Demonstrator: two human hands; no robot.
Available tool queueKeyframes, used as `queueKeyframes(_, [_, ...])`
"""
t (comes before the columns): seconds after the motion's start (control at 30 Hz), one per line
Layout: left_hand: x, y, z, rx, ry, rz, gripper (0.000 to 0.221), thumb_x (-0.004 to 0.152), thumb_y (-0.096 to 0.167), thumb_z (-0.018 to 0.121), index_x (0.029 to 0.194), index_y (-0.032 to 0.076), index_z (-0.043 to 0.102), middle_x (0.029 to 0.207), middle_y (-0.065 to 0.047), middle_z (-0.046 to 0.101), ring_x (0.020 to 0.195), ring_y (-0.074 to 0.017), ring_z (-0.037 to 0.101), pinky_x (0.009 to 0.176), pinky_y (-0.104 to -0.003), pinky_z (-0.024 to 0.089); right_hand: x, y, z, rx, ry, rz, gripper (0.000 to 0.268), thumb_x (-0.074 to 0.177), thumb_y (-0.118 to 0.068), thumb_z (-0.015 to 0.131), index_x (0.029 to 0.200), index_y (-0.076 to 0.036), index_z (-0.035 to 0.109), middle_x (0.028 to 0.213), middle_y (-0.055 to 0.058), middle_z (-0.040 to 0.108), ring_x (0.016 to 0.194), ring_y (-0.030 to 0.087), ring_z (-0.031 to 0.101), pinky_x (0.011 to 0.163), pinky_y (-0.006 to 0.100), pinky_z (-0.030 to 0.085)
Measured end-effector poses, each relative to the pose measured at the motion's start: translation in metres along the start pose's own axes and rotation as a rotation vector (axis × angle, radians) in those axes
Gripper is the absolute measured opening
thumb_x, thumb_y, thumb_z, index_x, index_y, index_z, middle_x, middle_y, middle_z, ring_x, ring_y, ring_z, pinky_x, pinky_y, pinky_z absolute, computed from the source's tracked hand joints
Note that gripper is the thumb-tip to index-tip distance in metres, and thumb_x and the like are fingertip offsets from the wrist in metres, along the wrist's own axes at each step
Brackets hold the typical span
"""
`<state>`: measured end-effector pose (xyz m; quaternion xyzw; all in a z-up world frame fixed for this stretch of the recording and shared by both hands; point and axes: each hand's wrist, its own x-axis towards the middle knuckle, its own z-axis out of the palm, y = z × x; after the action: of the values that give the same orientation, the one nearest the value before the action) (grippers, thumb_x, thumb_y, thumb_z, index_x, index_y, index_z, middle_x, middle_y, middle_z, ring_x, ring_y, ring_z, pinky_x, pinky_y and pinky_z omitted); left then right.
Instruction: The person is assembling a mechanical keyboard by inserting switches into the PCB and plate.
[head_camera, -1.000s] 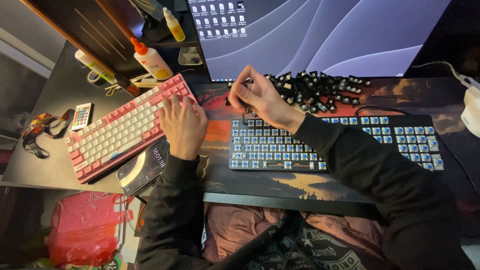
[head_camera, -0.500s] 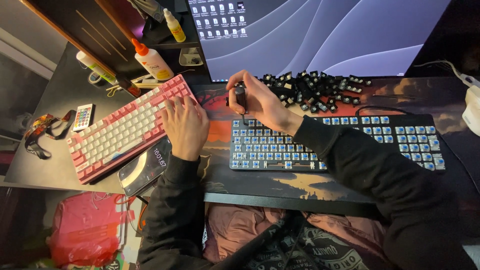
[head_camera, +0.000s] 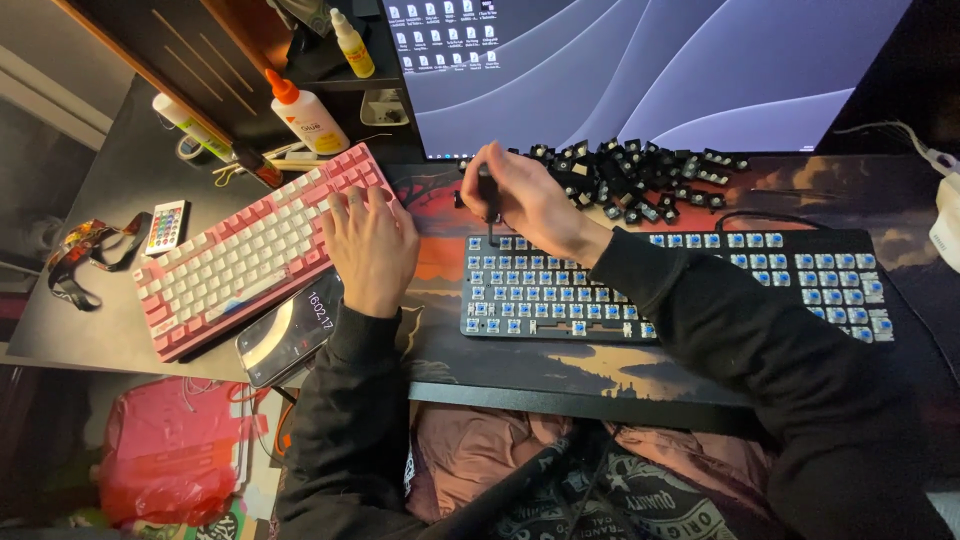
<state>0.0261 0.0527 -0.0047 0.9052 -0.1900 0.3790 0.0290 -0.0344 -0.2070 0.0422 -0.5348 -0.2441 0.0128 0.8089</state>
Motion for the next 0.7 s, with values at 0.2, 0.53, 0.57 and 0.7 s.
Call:
queueKeyframes(0.2, [0.002,0.002,-0.006,-0.027,0.019,0.018,0.013,0.102,0.022,0.078,0.095,0.012,0.075,0.106,-0.012,0.068,0.113,-0.0402,0.067,0.092,-0.049,0.050,-0.007,-0.012,0.011,-0.036,-0.022,-0.068,0.022,0.131,-0.032,0.063,0.128,-0.015,0.049,0.092,0.008,0.067,0.083,0.013,0.060,0.072,0.029,0.041])
queueKeyframes(0.53, [-0.002,-0.042,0.003,-0.168,-0.173,-0.061,0.008,0.099,0.021,0.092,0.104,0.027,0.090,0.099,-0.002,0.069,0.104,-0.0322,0.067,0.093,-0.046,0.050,-0.005,-0.018,0.015,-0.046,-0.067,-0.127,0.016,0.133,-0.023,0.058,0.128,-0.011,0.048,0.102,0.018,0.068,0.092,0.020,0.057,0.086,0.037,0.048])
queueKeyframes(0.57, [-0.006,-0.041,0.008,-0.181,-0.204,-0.042,0.005,0.098,0.024,0.092,0.098,0.029,0.091,0.093,-0.002,0.071,0.099,-0.0327,0.070,0.092,-0.048,0.051,-0.006,-0.008,0.009,-0.025,-0.074,-0.119,0.014,0.133,-0.021,0.055,0.134,-0.010,0.045,0.093,0.011,0.062,0.088,0.018,0.054,0.086,0.037,0.047])
queueKeyframes(0.7, [-0.004,-0.030,-0.010,-0.216,-0.352,-0.013,0.005,0.094,0.033,0.096,0.097,0.032,0.092,0.081,0.001,0.071,0.090,-0.0318,0.074,0.091,-0.046,0.048,0.000,-0.002,0.002,0.091,-0.078,-0.057,0.050,0.133,-0.056,0.034,0.139,-0.013,0.059,0.084,0.005,0.057,0.083,0.015,0.051,0.086,0.036,0.048])
